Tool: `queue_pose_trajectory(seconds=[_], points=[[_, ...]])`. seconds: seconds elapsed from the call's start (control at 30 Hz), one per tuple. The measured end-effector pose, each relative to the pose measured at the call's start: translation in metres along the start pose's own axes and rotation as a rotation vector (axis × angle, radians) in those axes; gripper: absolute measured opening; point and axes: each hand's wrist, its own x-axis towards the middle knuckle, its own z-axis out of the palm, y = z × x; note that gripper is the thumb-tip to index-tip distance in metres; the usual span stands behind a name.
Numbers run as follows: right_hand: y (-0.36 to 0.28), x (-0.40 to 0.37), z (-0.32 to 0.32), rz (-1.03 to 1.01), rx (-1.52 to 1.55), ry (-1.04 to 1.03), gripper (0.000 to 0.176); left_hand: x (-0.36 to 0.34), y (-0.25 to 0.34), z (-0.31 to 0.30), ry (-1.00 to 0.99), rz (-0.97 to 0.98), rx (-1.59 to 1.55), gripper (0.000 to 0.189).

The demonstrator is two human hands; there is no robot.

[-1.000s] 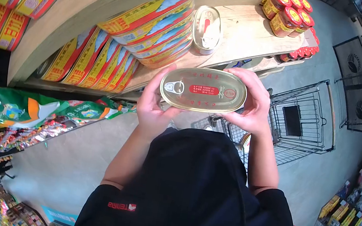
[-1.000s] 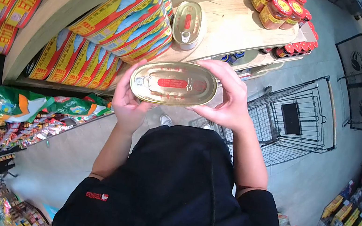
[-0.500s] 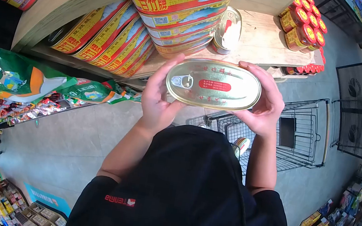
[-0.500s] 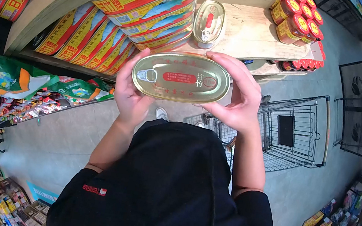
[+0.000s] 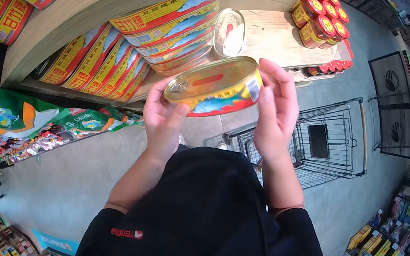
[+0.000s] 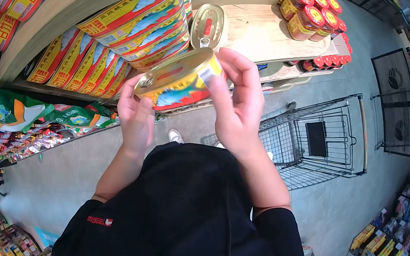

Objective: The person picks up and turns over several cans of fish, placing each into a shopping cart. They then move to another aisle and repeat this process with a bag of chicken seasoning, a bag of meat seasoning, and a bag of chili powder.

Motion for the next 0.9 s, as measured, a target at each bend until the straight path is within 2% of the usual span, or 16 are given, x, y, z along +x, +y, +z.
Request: queue_pose_trajectory(seconds=[0.03, 0.17, 0.27, 0.3, 0.4, 0.5, 0.6, 0.67, 0.7, 0.73, 0.8, 0.87, 0.9], points=[[-0.004, 0.001, 0.003, 0.003, -0.056, -0.028, 0.041, 0.001, -0.001, 0.003, 0.033, -0.049, -0.042, 0.045], [0.000, 0.004, 0.005, 0.109, -0.005, -0.061, 0.047, 0.007, 0.008, 0.016, 0.145, -0.194, -0.169, 0.033], [0.013, 0.003, 0.005, 0.092, -0.129, -0.045, 0.046, 0.007, 0.004, 0.011, 0.117, -0.227, -0.131, 0.031], [0.020, 0.004, -0.002, 0.041, -0.269, -0.069, 0.046, 0.007, 0.005, 0.012, 0.118, -0.227, -0.125, 0.031], [0.030, 0.006, -0.004, -0.033, -0.333, 0.017, 0.044, 0.002, 0.007, 0.021, 0.193, -0.276, -0.094, 0.029], [0.034, 0.009, -0.014, 0.010, -0.388, 0.053, 0.046, -0.002, 0.003, 0.028, 0.170, -0.265, -0.057, 0.029], [0.039, 0.015, -0.027, 0.016, -0.318, 0.062, 0.047, -0.001, -0.001, 0.042, 0.140, -0.202, 0.050, 0.033], [0.039, 0.022, -0.030, 0.066, -0.244, 0.067, 0.049, 0.002, -0.005, 0.052, 0.026, -0.082, 0.097, 0.044], [0.037, 0.025, -0.027, 0.045, -0.198, 0.118, 0.049, 0.004, -0.003, 0.062, -0.017, -0.074, 0.064, 0.053], [0.036, 0.029, -0.024, 0.022, -0.149, 0.164, 0.050, 0.006, -0.009, 0.066, -0.003, -0.068, 0.058, 0.053], [0.041, 0.044, -0.026, 0.001, -0.026, 0.232, 0.046, 0.013, -0.021, 0.074, -0.102, 0.149, 0.388, 0.068], [0.046, 0.065, -0.036, 0.017, -0.037, 0.185, 0.039, 0.021, -0.028, 0.087, -0.138, 0.344, 0.667, 0.084], [0.052, 0.079, -0.041, 0.010, -0.086, 0.192, 0.037, 0.025, -0.030, 0.093, -0.141, 0.378, 0.780, 0.091]])
